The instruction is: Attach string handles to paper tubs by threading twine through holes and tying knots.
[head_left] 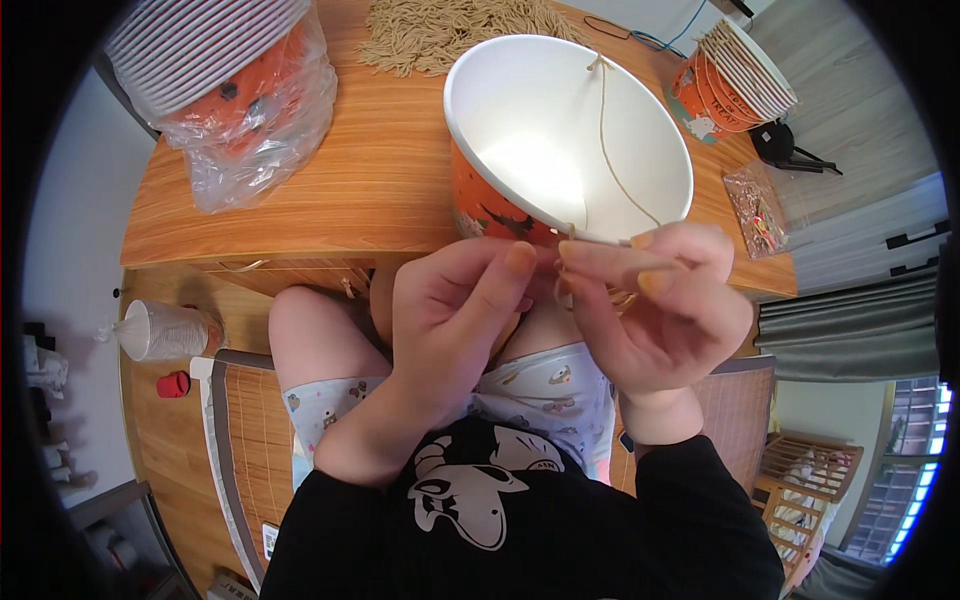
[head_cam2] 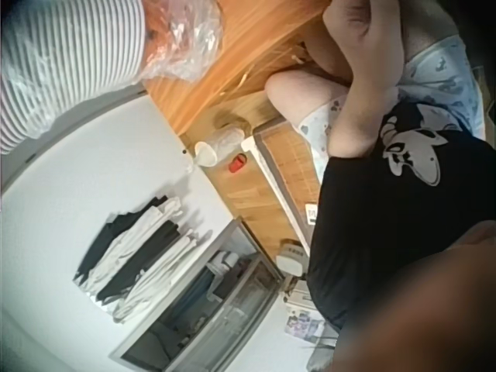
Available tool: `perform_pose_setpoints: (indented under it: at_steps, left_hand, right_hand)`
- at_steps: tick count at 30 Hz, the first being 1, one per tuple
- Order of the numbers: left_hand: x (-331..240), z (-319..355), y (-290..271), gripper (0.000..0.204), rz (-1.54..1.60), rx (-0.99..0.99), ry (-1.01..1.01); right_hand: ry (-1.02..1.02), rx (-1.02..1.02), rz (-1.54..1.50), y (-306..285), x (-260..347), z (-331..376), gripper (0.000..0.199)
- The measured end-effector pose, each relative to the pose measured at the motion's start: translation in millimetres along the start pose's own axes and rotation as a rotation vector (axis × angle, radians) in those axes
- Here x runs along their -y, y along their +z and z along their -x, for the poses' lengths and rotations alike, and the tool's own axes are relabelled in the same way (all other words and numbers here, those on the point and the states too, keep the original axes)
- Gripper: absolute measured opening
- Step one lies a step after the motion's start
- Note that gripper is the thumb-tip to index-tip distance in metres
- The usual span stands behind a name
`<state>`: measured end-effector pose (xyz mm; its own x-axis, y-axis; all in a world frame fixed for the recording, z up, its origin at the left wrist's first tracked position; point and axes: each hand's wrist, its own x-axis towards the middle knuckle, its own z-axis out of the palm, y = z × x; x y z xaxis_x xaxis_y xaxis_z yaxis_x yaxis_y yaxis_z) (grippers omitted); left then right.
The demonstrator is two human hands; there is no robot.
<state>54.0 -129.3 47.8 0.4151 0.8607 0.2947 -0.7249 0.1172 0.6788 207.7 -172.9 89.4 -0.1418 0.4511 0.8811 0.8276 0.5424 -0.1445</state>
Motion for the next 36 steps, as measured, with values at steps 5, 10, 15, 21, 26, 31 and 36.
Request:
perform_pose_setpoints:
  at_steps: [5,10,15,21,26,31,36]
  left_hand:
    - [-4,-7,-11,0.020,-0.168,0.072,-0.150]
    - [-3,-13,2,0.019,-0.069,-0.020,-0.254]
    - [-11,-14,-5,0.017,0.021,0.058,-0.429]
    - [-13,-16,1,0.021,-0.021,0.054,-0.396]
    - [-13,-17,1,0.022,-0.125,0.007,-0.392]
    - [-10,-15,1,0.022,-0.127,0.009,-0.354]
    - [-8,-13,1,0.021,-0.081,0.004,-0.341]
  right_hand:
    - [0.095,-0.064,-0.107,12,7,26,0.039]
    - [0.238,-0.178,-0.322,20,11,35,0.049]
    - [0.268,-0.197,-0.345,17,18,35,0.050]
    - [0.286,-0.252,-0.344,16,19,44,0.052]
    - [0.328,-0.246,-0.454,17,15,50,0.055]
    - [0.505,-0.377,-0.897,20,19,47,0.051]
    - [0.724,-0.437,-1.218,16,23,40,0.050]
